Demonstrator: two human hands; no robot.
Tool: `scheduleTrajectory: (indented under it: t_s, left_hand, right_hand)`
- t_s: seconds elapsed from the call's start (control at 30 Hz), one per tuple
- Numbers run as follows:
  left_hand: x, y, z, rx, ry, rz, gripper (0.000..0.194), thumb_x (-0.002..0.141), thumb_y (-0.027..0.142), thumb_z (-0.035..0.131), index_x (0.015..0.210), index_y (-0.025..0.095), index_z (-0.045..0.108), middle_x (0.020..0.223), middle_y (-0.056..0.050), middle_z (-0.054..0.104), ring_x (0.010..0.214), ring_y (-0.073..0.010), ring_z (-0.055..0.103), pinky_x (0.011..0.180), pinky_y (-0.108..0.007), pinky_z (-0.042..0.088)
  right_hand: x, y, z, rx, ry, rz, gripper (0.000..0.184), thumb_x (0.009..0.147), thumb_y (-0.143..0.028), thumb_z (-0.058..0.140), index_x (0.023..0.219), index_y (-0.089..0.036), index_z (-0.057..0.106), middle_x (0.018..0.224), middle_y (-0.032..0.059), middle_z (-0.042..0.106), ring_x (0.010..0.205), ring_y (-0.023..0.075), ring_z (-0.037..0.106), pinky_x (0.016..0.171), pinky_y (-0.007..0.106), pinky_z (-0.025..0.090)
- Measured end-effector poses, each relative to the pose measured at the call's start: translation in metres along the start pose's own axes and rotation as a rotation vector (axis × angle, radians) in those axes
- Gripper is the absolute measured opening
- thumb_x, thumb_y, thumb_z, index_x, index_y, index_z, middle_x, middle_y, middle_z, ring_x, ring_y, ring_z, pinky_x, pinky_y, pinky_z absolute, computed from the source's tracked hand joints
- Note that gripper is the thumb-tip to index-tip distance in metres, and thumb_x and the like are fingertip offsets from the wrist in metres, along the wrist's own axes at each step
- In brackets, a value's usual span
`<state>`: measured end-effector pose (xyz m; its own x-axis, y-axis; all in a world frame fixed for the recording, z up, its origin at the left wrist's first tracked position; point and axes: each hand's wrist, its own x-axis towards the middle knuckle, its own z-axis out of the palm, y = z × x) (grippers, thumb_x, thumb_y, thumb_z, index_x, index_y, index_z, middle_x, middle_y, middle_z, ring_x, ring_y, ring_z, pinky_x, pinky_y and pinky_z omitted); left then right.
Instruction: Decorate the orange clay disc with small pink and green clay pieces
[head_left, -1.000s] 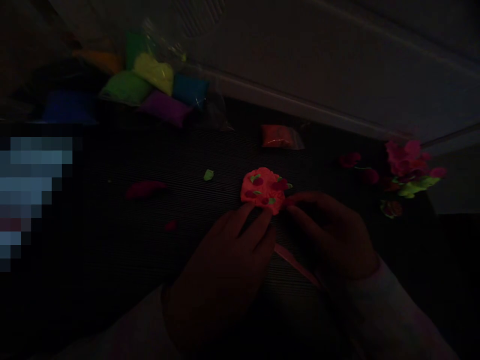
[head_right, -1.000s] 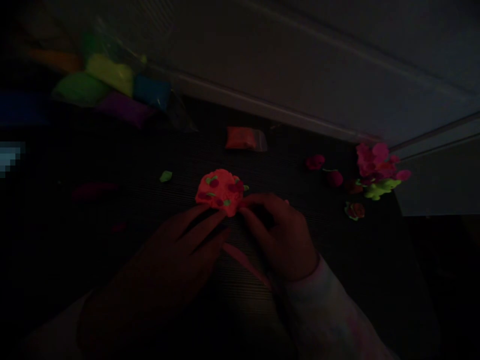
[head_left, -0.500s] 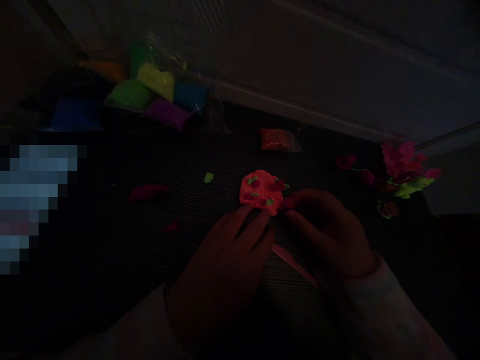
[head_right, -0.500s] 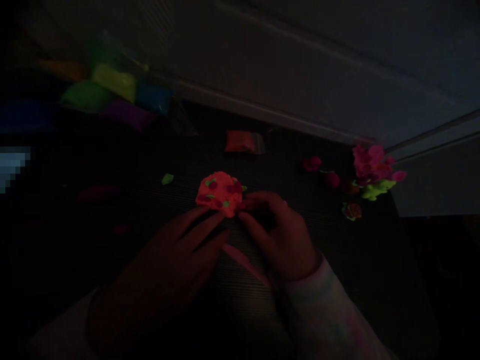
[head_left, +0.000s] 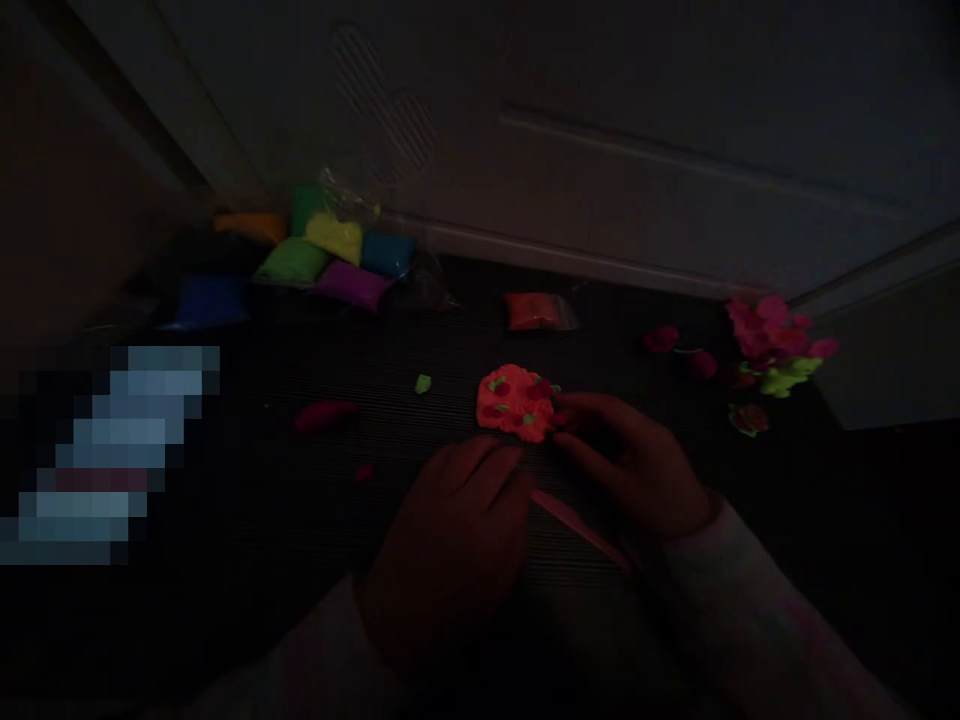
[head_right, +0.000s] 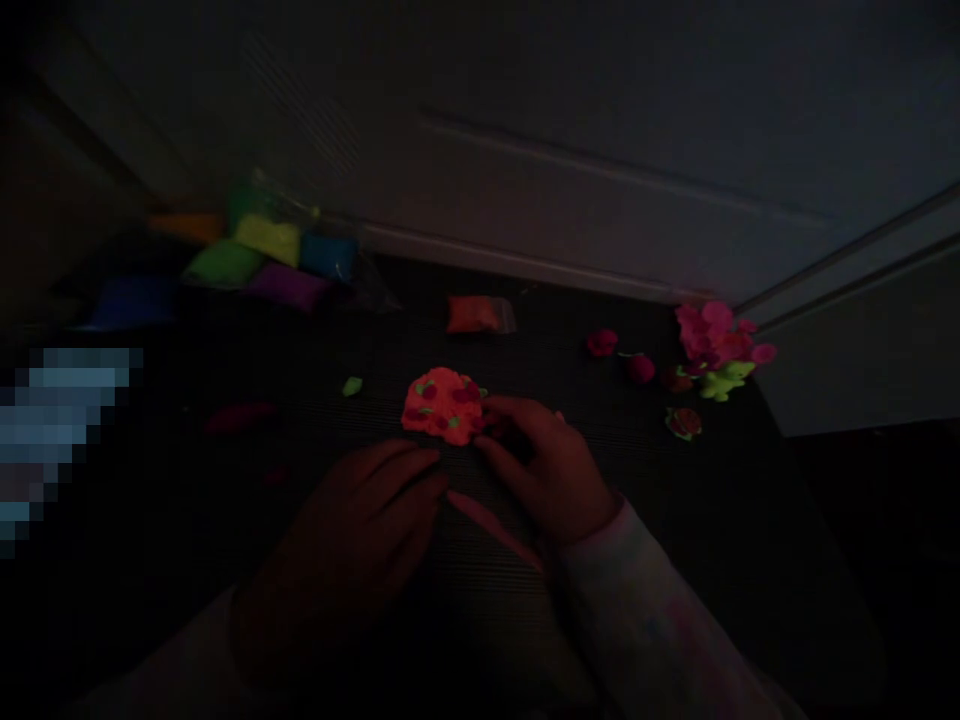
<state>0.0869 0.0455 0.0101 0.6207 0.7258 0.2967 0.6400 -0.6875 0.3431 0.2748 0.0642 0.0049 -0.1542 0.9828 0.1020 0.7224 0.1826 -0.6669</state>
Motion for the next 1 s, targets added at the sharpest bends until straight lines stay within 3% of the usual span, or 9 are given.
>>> scheduleTrajectory:
  t_s: [0.23, 0.4, 0.67, 1.0]
  left_hand:
    - [0.007, 0.005, 0.011, 0.04, -0.071, 0.025, 0.028, 0.081, 0.02, 0.042, 0.106, 0.017, 0.054, 0.117, -0.005, 0.053, 0.107, -0.0206, 0.044, 0.087, -0.037, 0.04]
    - [0.008, 0.007, 0.017, 0.033, -0.1, 0.002, 0.031, 0.082, 0.019, 0.039, 0.11, 0.015, 0.051, 0.123, -0.007, 0.047, 0.111, -0.0215, 0.04, 0.093, -0.036, 0.037]
    - [0.009, 0.008, 0.016, 0.02, -0.127, -0.004, 0.031, 0.082, 0.019, 0.039, 0.11, 0.015, 0.051, 0.122, -0.007, 0.047, 0.111, -0.0221, 0.04, 0.093, -0.037, 0.037]
    - [0.008, 0.008, 0.018, 0.025, -0.102, -0.002, 0.03, 0.081, 0.021, 0.04, 0.108, 0.015, 0.053, 0.122, -0.008, 0.047, 0.111, -0.0233, 0.04, 0.092, -0.037, 0.038]
  right_hand:
    - [0.001, 0.0, 0.002, -0.013, 0.004, -0.071, 0.018, 0.078, -0.024, 0.051, 0.095, -0.022, 0.056, 0.091, 0.0023, 0.062, 0.082, 0.0151, 0.058, 0.074, 0.031, 0.046]
    - [0.0, -0.001, 0.002, 0.019, 0.044, -0.003, 0.015, 0.076, -0.026, 0.053, 0.09, -0.022, 0.057, 0.085, 0.0008, 0.064, 0.076, 0.0143, 0.059, 0.069, 0.028, 0.047]
    - [0.001, 0.001, 0.006, 0.027, 0.066, 0.023, 0.015, 0.077, -0.029, 0.053, 0.089, -0.022, 0.059, 0.089, 0.0005, 0.065, 0.081, 0.0144, 0.059, 0.074, 0.031, 0.044]
    - [0.008, -0.002, 0.01, 0.067, 0.152, 0.087, 0.01, 0.074, -0.03, 0.057, 0.078, -0.022, 0.061, 0.075, -0.0014, 0.065, 0.066, 0.0127, 0.058, 0.06, 0.026, 0.045]
